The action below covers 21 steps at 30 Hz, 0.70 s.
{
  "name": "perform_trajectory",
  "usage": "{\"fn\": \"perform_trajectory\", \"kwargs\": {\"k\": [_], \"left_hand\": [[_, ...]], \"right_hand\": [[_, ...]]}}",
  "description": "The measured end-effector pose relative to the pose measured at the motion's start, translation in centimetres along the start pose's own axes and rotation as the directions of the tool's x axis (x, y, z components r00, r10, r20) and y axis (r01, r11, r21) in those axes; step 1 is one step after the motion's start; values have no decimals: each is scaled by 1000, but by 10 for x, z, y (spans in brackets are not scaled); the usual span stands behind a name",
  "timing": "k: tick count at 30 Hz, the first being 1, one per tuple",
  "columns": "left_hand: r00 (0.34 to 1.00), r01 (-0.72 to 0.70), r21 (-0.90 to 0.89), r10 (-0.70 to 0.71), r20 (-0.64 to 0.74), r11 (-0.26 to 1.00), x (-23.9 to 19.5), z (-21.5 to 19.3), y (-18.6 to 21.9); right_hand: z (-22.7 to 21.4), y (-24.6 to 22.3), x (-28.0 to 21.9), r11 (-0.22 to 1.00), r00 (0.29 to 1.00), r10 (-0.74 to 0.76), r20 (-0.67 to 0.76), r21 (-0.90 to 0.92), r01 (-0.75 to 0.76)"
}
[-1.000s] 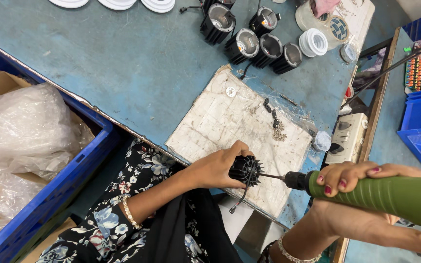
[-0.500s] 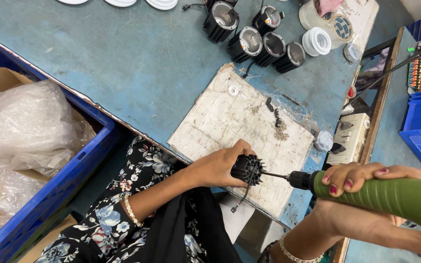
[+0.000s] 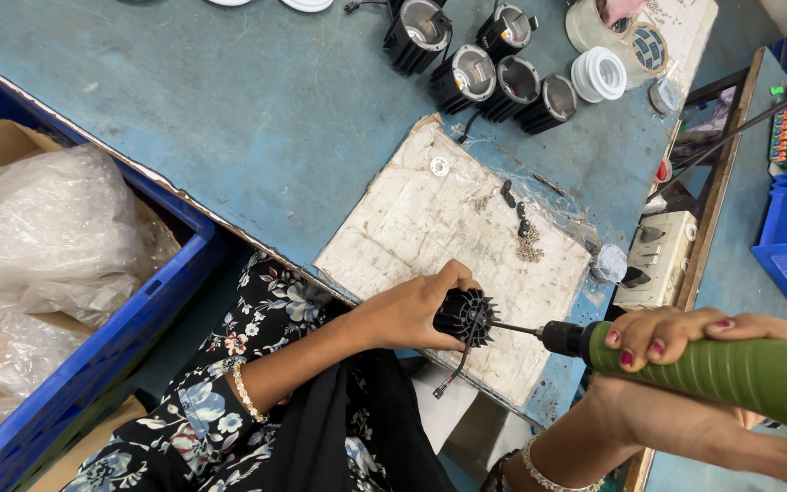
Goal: The person assembles LED light fixtures by inserting small white circular components into black cylindrical housings and securing them with a green power drill. They handle multiple units sequentially, placing finished items aside on the workbench.
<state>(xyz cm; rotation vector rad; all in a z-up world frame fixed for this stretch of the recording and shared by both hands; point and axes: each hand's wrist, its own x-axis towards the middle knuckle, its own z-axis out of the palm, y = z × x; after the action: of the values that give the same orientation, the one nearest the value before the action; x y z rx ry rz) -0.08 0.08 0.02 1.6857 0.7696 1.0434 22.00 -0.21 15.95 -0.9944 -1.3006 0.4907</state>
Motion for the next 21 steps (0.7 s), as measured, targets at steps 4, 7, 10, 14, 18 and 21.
{"fn": "perform_trajectory", "kwargs": {"k": [4,7,10,14,18,21], "left_hand": [[1000,1,-5,-1,4,1000,0,0,0],[1000,27,-10,-27,9,1000,0,-1,1],[1000,30,-10,-30,7,1000,1,0,2],[999,39,-6,-39,15,999,0,0,1],[998,59,-13,-59,15,998,0,3,-1],[999,53,17,-53,6,998,1,4,-2]], "right_hand": [[9,-3,-1,998,998,-50,-32,-35,49],[19,-5,-5,989,988,-135,-70,-67,131],[32,-4,-9,987,990,-137,-42,74,140],[45,-6,-8,983,990,-136,-38,116,139],[52,-11,-10,965,995,-93,-42,242,100],[55,-14,-9,971,997,-76,-16,228,78]]}}
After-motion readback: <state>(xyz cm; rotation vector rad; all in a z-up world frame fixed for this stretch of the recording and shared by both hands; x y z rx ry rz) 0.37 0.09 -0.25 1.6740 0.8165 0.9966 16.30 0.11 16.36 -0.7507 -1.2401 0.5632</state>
